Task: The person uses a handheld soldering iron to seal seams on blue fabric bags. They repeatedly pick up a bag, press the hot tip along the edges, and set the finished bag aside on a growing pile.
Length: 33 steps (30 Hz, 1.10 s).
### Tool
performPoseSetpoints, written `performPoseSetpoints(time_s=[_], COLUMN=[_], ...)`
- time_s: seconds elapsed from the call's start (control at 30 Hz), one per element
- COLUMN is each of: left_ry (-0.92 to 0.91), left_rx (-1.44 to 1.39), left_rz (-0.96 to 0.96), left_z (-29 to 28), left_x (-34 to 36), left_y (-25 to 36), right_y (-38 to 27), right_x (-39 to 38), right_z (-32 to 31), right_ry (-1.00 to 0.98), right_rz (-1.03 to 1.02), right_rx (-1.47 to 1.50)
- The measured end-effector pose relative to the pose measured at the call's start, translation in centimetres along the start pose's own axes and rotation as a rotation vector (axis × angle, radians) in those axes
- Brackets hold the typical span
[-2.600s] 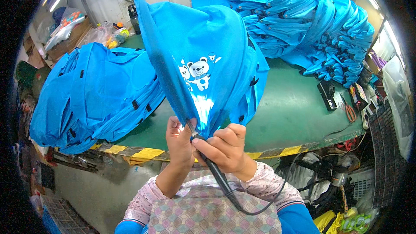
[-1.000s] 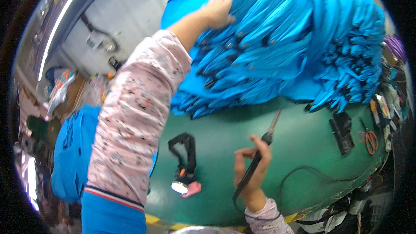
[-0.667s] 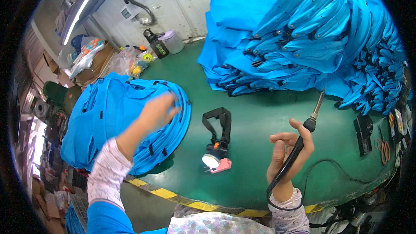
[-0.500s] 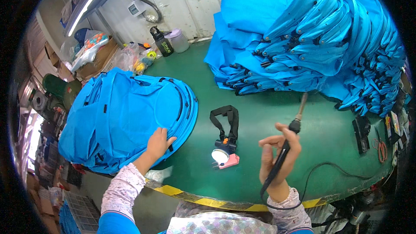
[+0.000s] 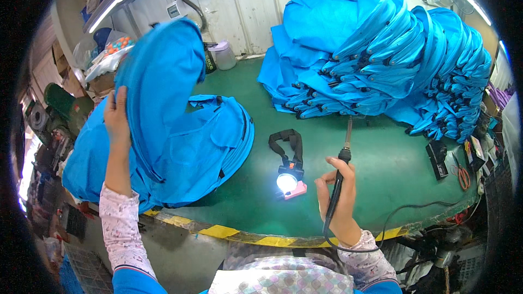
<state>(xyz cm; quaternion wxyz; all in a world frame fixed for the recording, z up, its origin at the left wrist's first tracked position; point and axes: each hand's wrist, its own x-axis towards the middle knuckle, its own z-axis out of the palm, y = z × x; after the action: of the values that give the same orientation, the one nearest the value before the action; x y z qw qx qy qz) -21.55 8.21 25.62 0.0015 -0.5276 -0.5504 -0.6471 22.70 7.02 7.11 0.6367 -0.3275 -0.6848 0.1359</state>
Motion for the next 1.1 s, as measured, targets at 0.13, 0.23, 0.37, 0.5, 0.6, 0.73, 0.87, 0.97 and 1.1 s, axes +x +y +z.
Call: performPoseSetpoints(time_s=[0.13,0.23,0.37,0.5,0.6,0.73,0.87,0.97,1.1], left_ry=[0.06,0.132,-0.032,-0.076,0.135,0.025,-0.852,-0.66,-0.561], left_rx=[-0.434,-0.523,-0.612,-0.482,0.086,0.024,-0.029,-0.476,-0.823], left_rz=[-0.27,-0.319,-0.383,-0.283,0.063,-0.073,-0.718,-0.729,-0.939], left_z=[2.7,6.1,11.2,13.5,13.7,10.5,10.2,12.5,14.7], left_x=[-4.9,-10.1,-15.4,-17.9,-20.0,-28.1,-31.3,-30.6,-28.0], left_y=[5.7,6.1,3.7,3.2,2.2,-0.8,-1.4,0.2,2.3], right_y=[-0.9,-2.4,-3.7,-5.6,-3.2,-0.5,-0.2,0.0,0.4], right_x=[1.2,2.3,3.0,3.0,2.7,3.2,3.2,2.9,3.2], right_z=[1.3,3.4,8.5,10.9,11.4,9.0,6.9,6.7,6.1], right_ry=[-0.068,-0.122,-0.056,-0.165,0.043,0.261,0.236,0.183,0.134], right_rz=[-0.115,-0.15,-0.223,-0.217,-0.237,-0.114,-0.124,-0.179,-0.425], right_rx=[0.003,0.121,0.36,0.265,0.055,0.2,0.172,0.114,-0.037])
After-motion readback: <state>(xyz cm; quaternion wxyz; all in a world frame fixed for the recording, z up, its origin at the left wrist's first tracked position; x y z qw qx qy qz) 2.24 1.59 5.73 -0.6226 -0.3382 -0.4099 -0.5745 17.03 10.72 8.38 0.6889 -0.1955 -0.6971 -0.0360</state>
